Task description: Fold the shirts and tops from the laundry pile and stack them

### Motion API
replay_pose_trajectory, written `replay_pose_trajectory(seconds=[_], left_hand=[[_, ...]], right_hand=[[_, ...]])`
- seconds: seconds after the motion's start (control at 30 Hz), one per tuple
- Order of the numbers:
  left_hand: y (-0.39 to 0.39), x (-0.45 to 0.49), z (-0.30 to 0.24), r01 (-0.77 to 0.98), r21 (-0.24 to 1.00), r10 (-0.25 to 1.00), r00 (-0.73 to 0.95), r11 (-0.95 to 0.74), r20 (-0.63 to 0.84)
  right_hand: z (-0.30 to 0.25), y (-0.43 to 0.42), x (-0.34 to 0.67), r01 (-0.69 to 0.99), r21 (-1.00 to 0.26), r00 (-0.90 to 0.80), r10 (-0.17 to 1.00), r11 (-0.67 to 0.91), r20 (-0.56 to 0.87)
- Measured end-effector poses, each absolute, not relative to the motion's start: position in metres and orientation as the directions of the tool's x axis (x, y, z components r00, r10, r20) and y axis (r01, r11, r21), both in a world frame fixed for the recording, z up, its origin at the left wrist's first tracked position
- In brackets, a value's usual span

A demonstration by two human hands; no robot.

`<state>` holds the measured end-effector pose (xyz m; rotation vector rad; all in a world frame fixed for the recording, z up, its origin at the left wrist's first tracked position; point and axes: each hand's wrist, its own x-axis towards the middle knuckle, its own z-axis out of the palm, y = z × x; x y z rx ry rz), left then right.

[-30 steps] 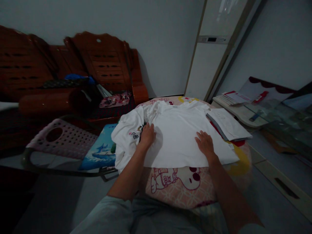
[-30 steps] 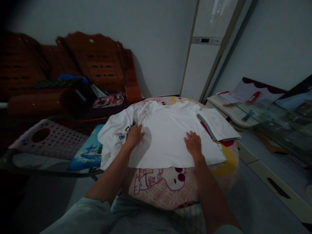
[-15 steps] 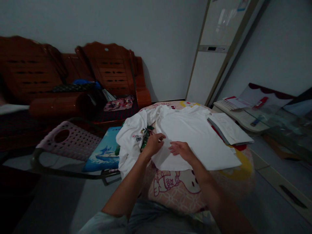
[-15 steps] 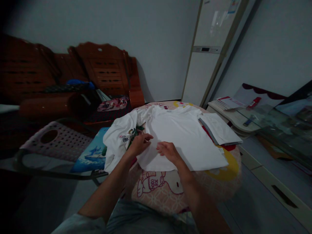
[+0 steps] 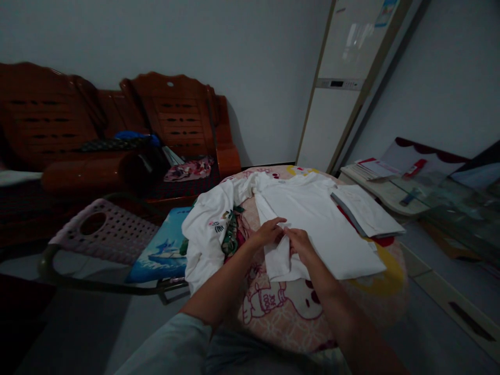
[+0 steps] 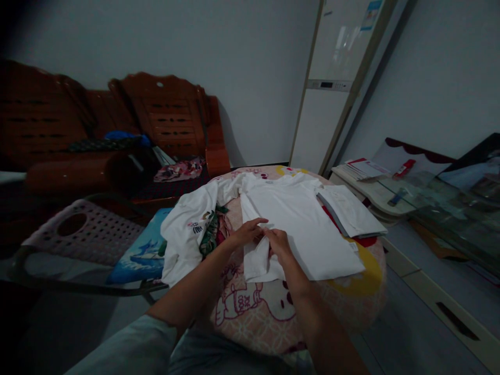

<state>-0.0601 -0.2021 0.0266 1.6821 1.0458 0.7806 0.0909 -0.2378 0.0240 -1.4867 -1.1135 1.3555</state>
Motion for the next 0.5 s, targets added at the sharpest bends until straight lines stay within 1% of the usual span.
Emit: replay_pose_trajectory(seconds=[0.07, 0.1, 0.13, 0.17, 0.23, 0.3, 0.33, 0.4, 0.5], left_hand=[[-0.195, -0.058, 0.027, 0.272, 0.957, 0.889, 0.456, -0.102, -0.035], [-0.191, -0.058, 0.027, 0.279, 0.958, 0.892, 0.447, -0.066, -0.069], [-0.185, -0.060, 0.026, 0.304, 0.952, 0.911, 0.404, -0.041, -0.089], [-0.178, -0.062, 0.027, 0.346, 0.938, 0.941, 0.327, -0.036, -0.085], [-0.161, -0.070, 0.028, 0.467, 0.881, 0.995, 0.100, -0.070, 0.025], [-0.141, -0.081, 0.031, 0.574, 0.814, 0.983, -0.082, -0.089, 0.164], [-0.130, -0.086, 0.033, 0.594, 0.802, 0.974, -0.136, -0.068, 0.183], [-0.108, -0.094, 0.035, 0.562, 0.826, 0.972, -0.171, -0.037, 0.160], [-0.080, -0.100, 0.038, 0.353, 0.933, 0.985, -0.122, -0.068, 0.118]], right_hand=[[0.023, -0.232, 0.092, 0.174, -0.945, 0.067, 0.961, -0.275, -0.267], [0.023, -0.229, 0.093, 0.224, -0.931, 0.071, 0.958, -0.287, -0.278], [0.022, -0.227, 0.094, 0.269, -0.914, 0.066, 0.953, -0.302, -0.295], [0.022, -0.225, 0.096, 0.306, -0.898, 0.057, 0.948, -0.315, -0.313], [0.020, -0.223, 0.099, 0.347, -0.882, 0.044, 0.945, -0.320, -0.325], [0.018, -0.223, 0.102, 0.355, -0.892, 0.044, 0.959, -0.278, -0.281], [0.017, -0.224, 0.104, 0.354, -0.902, 0.046, 0.968, -0.246, -0.245], [0.016, -0.226, 0.107, 0.349, -0.919, 0.048, 0.983, -0.183, -0.178], [0.015, -0.230, 0.111, 0.307, -0.941, 0.031, 0.989, -0.145, -0.143]])
